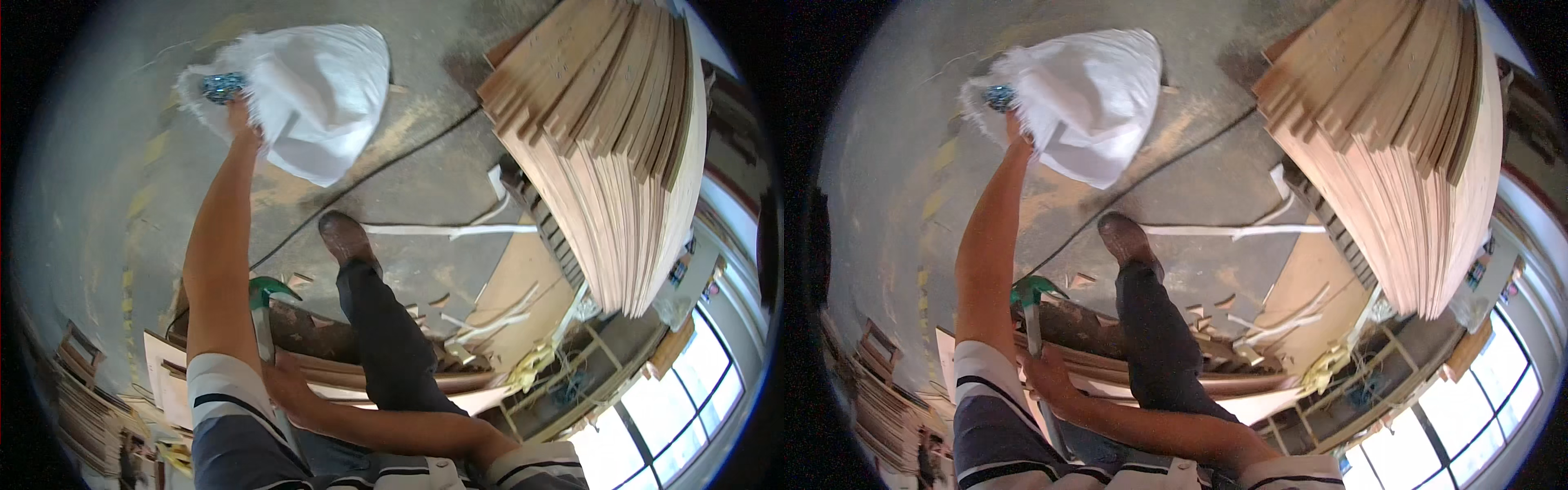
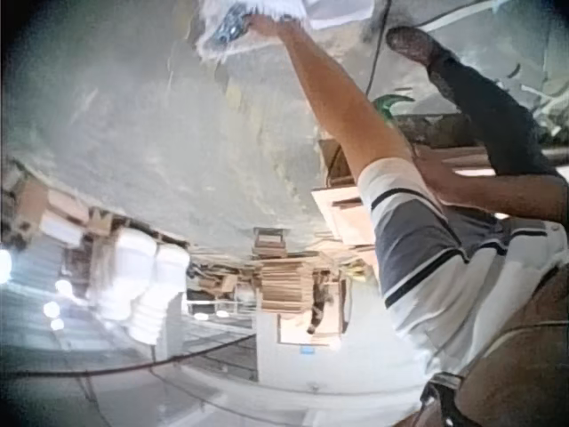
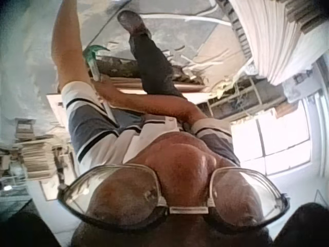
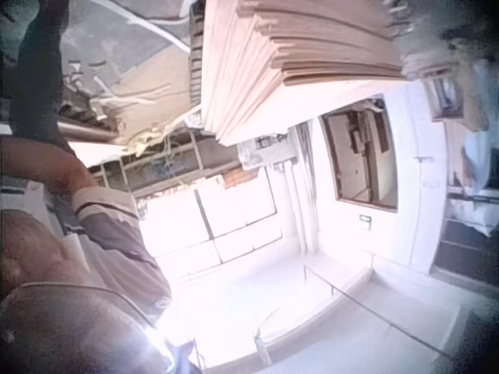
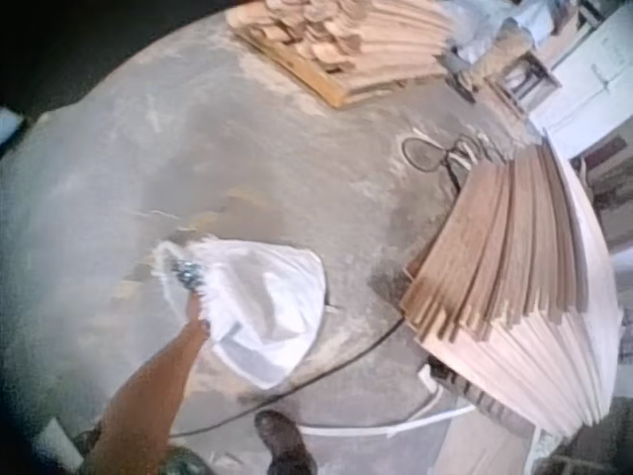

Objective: Hammering nails into a large piece of curved plywood.

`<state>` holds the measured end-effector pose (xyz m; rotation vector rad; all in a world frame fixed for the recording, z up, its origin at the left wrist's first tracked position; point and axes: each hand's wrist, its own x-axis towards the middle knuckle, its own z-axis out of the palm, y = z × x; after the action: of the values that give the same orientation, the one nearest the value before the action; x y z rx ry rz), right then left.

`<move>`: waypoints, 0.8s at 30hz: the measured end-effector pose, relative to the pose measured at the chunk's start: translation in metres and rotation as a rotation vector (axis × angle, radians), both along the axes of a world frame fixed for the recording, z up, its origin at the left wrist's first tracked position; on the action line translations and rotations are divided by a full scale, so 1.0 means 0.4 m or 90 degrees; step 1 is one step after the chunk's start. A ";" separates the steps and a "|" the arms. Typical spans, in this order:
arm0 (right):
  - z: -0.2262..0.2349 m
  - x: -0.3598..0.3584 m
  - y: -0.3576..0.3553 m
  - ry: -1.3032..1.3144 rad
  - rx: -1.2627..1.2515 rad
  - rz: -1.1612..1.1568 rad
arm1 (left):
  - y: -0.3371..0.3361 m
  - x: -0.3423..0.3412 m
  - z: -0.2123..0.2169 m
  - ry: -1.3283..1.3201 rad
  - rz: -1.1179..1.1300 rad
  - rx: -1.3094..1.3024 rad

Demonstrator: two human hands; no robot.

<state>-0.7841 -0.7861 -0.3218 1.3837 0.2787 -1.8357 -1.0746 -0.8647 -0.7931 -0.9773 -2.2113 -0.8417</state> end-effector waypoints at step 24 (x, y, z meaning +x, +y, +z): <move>-0.125 0.073 -0.147 -0.007 0.080 0.110 | -0.296 0.230 0.640 -0.709 0.247 -0.002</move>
<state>-0.7551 -0.8448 -0.3719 1.4091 0.5002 -1.6911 -0.9828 -0.9830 -0.5371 0.0424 -3.1295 -1.3814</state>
